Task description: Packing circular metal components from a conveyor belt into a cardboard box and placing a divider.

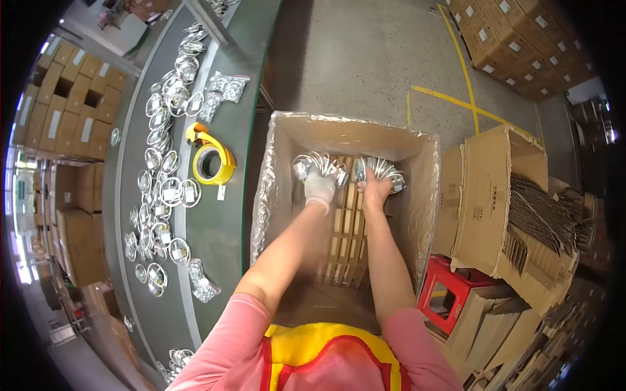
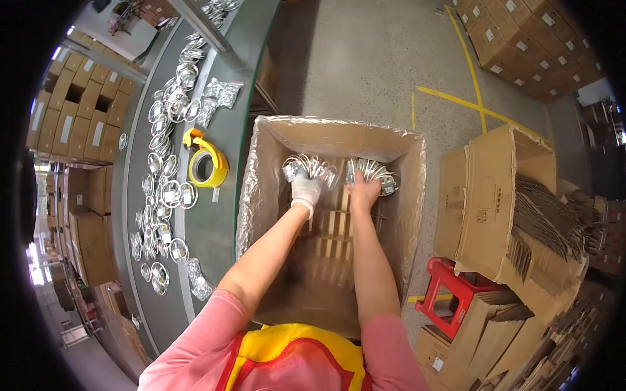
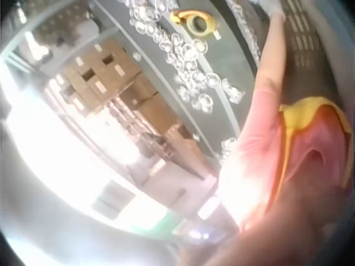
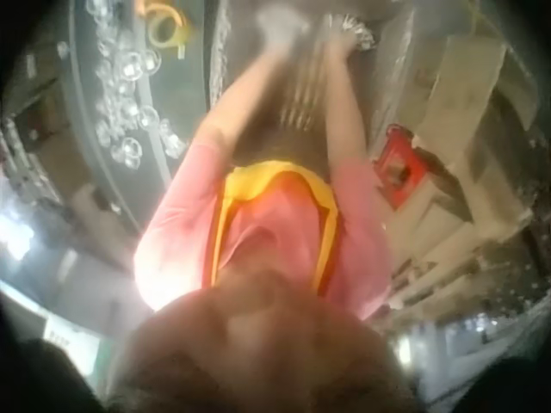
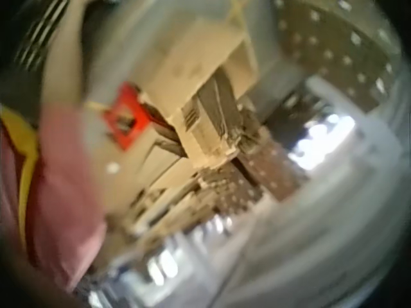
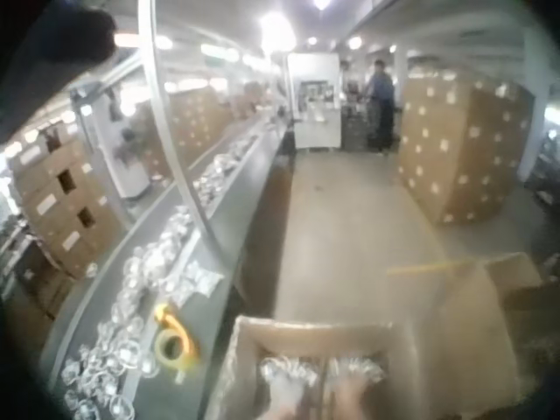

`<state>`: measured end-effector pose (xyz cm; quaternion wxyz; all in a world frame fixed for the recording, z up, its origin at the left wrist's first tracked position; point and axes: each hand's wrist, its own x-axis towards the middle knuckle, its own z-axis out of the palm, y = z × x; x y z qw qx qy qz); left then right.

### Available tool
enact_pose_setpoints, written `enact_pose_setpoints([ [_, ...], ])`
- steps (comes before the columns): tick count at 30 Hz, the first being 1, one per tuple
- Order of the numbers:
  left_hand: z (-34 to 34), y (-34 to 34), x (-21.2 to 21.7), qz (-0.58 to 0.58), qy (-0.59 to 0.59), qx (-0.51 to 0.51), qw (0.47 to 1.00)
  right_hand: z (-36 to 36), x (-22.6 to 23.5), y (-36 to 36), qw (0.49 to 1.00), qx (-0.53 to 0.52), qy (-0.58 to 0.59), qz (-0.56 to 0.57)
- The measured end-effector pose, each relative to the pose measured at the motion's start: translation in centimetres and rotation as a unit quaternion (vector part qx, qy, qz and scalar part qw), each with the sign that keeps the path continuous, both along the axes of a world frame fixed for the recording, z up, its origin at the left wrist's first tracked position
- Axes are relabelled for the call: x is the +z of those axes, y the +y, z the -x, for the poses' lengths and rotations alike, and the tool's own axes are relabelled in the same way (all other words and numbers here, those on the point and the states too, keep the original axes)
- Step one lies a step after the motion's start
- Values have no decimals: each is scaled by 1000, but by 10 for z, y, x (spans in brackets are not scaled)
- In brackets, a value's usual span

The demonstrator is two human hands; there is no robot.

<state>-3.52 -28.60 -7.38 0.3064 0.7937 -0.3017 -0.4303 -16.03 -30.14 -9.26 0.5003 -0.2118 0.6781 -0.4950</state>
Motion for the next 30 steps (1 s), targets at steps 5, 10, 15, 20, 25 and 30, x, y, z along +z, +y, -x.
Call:
enact_pose_setpoints([
  [5,-6,-18,-42,111,-38,25,993,-12,-18,-3,994,88,-39,-55],
  [10,-20,-12,-68,90,68,99,989,16,-8,-4,997,11,-74,4],
  [15,-15,-11,-56,108,223,54,967,45,-23,-4,972,200,-48,-110],
  [20,-47,-18,-65,67,183,17,981,53,-29,-5,995,54,-16,-85],
  [25,-69,-21,-90,95,186,74,975,42,-43,-9,999,-14,-35,-28],
  [30,-63,-27,-106,5,363,118,924,72,-93,-13,909,18,412,-69],
])
